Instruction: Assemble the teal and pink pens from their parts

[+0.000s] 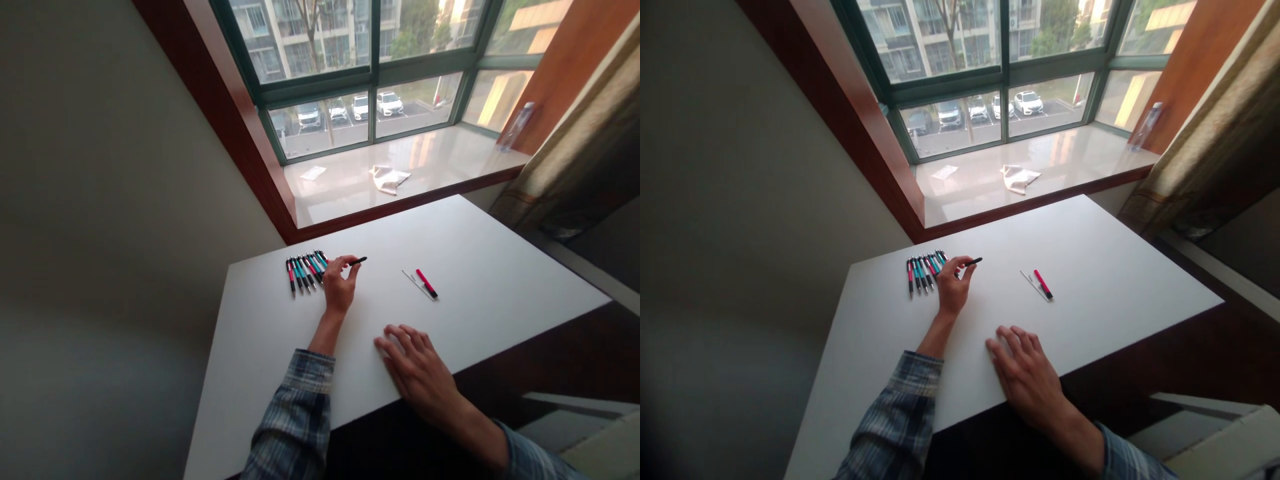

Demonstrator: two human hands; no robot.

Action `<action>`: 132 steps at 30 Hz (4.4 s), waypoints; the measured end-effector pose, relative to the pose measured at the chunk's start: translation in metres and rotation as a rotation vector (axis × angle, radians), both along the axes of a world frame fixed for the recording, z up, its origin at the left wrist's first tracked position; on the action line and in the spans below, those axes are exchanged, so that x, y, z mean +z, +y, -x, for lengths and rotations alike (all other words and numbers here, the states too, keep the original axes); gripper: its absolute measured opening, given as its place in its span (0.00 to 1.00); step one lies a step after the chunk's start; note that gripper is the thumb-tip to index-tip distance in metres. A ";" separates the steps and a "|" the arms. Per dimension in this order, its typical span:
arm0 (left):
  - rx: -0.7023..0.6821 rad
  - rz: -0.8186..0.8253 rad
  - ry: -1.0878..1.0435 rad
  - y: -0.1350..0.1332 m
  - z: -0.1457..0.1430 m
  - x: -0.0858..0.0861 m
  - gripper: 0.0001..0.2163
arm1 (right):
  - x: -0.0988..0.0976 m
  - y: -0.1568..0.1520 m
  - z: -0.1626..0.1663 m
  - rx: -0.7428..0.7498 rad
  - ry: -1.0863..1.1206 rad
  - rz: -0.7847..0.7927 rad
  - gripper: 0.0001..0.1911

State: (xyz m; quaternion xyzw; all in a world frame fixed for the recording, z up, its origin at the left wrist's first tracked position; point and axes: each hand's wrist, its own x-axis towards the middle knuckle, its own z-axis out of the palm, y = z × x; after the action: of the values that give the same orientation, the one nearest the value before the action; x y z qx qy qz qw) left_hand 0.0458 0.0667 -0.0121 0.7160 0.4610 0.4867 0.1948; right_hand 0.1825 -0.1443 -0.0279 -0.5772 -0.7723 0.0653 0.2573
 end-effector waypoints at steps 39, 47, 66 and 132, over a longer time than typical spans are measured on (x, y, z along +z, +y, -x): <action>-0.051 0.113 -0.144 0.005 0.014 -0.004 0.06 | 0.021 0.197 -0.035 0.026 1.073 0.095 0.19; -0.078 0.099 -0.158 0.008 0.013 -0.005 0.07 | 0.005 0.196 -0.032 0.083 1.068 0.088 0.18; -0.122 0.111 -0.143 0.003 0.012 -0.002 0.05 | 0.005 0.193 -0.031 -0.004 0.963 0.093 0.17; -0.487 0.742 -0.675 -0.017 -0.012 -0.007 0.16 | 0.029 0.106 -0.031 -0.161 0.779 0.163 0.14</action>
State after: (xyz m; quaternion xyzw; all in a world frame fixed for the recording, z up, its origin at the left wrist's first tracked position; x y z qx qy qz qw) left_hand 0.0574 0.0498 -0.0190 0.4899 0.3345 0.4350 0.6774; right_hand 0.2135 -0.0385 0.0016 -0.5865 -0.5615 0.3197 0.4883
